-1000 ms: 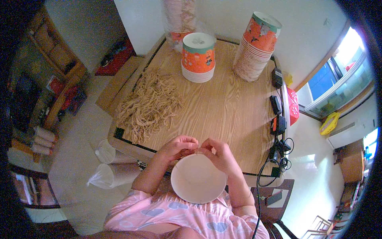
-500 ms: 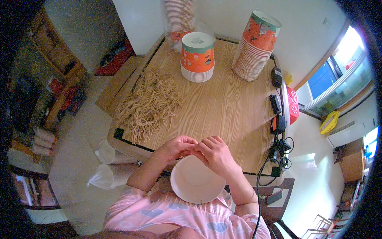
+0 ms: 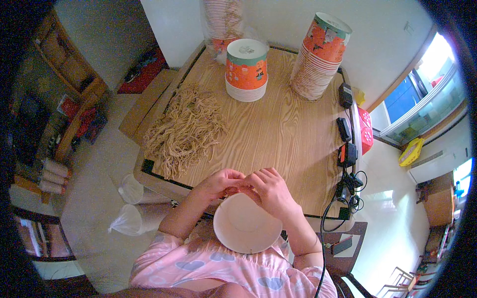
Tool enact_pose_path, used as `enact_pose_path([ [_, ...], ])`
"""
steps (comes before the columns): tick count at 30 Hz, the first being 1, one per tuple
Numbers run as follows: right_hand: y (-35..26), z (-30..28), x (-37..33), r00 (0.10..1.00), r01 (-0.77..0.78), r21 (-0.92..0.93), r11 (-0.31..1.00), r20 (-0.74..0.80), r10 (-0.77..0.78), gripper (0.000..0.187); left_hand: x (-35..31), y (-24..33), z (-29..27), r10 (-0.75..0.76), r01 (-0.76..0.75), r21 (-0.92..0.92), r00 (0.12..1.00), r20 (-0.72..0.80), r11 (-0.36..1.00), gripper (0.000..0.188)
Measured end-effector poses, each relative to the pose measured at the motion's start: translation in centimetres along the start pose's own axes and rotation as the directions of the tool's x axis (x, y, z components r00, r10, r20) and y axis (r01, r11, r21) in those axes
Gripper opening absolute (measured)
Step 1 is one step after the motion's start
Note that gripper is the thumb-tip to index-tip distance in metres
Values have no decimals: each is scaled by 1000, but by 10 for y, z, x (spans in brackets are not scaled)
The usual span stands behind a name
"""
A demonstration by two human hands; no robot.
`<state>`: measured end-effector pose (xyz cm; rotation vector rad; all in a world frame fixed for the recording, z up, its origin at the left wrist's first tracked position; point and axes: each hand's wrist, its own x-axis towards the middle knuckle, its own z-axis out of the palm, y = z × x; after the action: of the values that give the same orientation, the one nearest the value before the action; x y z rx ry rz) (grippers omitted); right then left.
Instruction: Attaching string handles to paper buckets for packaging.
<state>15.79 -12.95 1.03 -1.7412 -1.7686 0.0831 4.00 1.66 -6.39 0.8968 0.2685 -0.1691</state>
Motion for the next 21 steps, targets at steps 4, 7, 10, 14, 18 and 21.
enact_pose_path([
  [4,5,0,1,997,-79,139,987,5,79,21,-8,7,5,11,-10,38,1000,-27,999,15],
  [7,14,2,-1,985,-174,276,945,58,164,23,-11,9,4,24,-21,54,998,-58,998,15],
  [10,21,3,-1,952,-306,417,856,159,263,23,-11,13,2,20,-20,62,1000,-11,998,15],
  [14,28,9,-1,893,-448,551,704,313,323,23,-8,9,-2,65,-65,103,998,12,992,17],
  [18,40,15,-4,942,-333,588,737,244,231,23,-2,6,-2,74,-75,66,997,22,995,16],
  [21,44,18,-5,936,-349,586,731,260,238,23,2,4,-6,73,-75,74,997,40,994,16],
])
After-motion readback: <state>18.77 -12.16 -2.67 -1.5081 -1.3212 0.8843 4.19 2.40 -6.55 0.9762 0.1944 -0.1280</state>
